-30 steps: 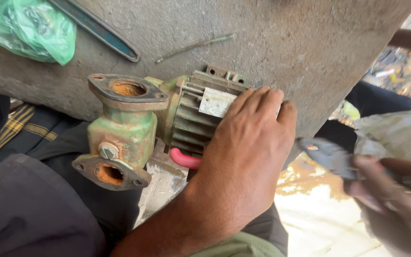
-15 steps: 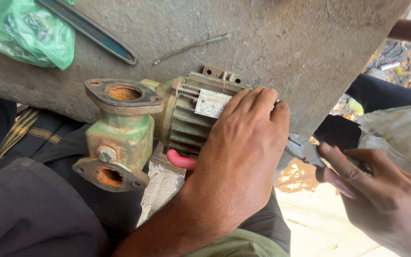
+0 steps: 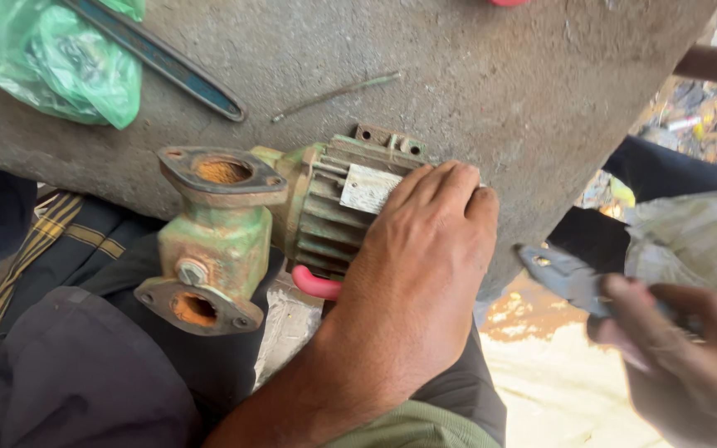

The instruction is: The person secures a white plastic impeller onto a green electric motor using pliers and a hammer. They repeatedly tap the impeller into place and adjust its position while another person works nearby.

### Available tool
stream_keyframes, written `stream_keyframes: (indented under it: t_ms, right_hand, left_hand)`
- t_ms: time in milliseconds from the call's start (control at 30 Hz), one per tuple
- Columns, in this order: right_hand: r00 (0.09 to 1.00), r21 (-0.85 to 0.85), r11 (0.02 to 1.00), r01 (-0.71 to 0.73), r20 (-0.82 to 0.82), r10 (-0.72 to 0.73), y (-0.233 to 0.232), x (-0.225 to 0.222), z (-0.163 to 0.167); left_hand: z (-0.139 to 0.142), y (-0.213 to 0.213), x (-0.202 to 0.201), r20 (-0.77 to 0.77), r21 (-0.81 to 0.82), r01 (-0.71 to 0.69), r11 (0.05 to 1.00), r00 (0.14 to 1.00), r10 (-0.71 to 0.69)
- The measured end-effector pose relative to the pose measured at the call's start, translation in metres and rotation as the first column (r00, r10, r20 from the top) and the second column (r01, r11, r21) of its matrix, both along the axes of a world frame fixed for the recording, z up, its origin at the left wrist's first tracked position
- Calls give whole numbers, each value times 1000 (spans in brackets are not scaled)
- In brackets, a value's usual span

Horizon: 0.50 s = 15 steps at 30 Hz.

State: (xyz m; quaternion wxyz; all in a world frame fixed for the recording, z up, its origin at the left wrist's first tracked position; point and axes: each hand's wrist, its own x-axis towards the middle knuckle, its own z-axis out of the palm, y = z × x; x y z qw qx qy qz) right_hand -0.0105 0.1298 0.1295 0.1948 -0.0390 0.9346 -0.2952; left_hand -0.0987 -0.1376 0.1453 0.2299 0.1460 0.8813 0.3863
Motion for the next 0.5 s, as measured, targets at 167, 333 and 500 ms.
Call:
stream_keyframes:
  t_ms: [167,333,500]
  right_hand:
    - [994,-16,999,-29,106,31,-5,-22,10]
    - [977,123,971,-207,-31,212,3,-6,-7]
    - [960,-130,970,206,221,-174,24,42,-17]
  left_hand:
    - [0,0,0,13,8,15,1000,1000,-15]
    - [3,-1,-3,31,6,3,1000,1000,-3]
    - [8,1,-5,1,7,40,999,999,-40]
